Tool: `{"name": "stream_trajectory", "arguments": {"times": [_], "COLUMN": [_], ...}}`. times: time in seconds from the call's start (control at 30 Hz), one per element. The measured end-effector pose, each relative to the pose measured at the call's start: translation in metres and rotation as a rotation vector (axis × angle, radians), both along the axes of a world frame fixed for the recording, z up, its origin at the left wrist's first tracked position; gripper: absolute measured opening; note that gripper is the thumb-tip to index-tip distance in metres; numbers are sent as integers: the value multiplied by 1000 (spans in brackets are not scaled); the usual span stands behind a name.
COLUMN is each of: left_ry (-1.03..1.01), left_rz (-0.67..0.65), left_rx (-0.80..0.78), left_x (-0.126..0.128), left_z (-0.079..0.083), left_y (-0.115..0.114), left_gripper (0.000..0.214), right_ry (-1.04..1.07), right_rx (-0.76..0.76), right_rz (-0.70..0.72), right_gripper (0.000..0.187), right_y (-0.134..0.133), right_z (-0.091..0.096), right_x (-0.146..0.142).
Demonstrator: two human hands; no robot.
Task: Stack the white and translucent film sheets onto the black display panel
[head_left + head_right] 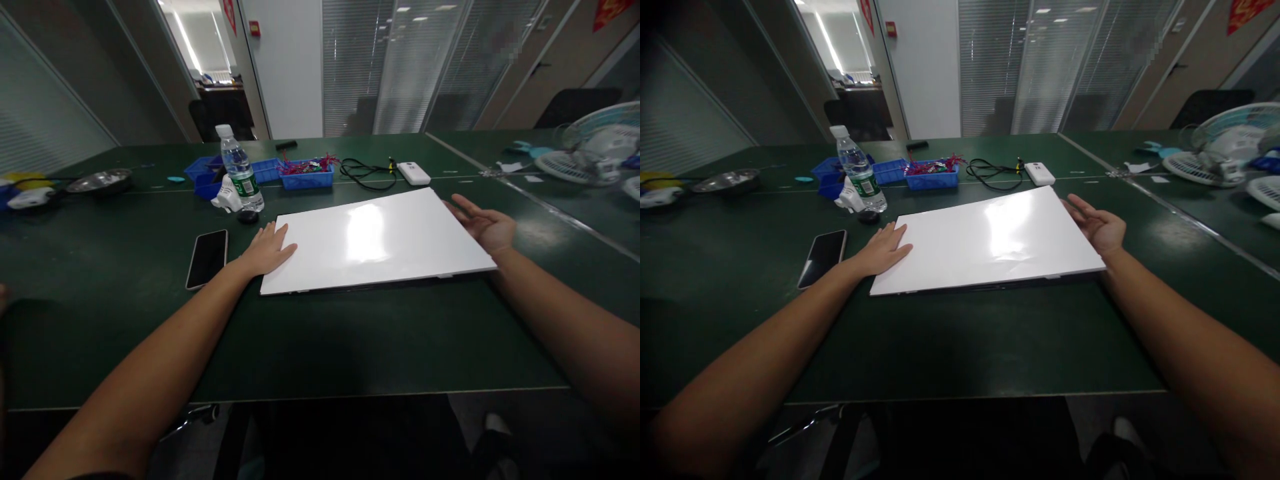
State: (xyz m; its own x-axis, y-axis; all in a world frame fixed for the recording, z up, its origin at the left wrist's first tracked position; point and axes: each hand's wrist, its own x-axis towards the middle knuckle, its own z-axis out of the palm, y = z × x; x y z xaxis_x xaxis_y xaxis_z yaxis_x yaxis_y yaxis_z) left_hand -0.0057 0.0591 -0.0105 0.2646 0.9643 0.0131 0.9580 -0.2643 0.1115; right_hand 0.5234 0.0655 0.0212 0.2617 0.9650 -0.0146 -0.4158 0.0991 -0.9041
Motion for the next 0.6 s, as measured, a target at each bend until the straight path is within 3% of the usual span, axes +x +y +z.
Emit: {"name": "stream_trajectory", "arguments": {"times": [0.27, 0.4, 0.6], "left_ry": [9, 1, -9], "left_rz": [-9, -14, -10], "left_rx": [-6, 6, 12], "left_x": [-1, -2, -2], "left_z": [-1, -3, -2], "left_y": [1, 1, 0], "left_gripper": [92, 91, 90], "right_ry": [-17, -42, -198], "right_rx": [-111, -188, -214], "right_rz": [-21, 66, 33], "right_gripper": [63, 55, 51], "right_y": [5, 1, 3], "right_z": [-5, -3, -2], "right_x": [1, 0, 1]}}
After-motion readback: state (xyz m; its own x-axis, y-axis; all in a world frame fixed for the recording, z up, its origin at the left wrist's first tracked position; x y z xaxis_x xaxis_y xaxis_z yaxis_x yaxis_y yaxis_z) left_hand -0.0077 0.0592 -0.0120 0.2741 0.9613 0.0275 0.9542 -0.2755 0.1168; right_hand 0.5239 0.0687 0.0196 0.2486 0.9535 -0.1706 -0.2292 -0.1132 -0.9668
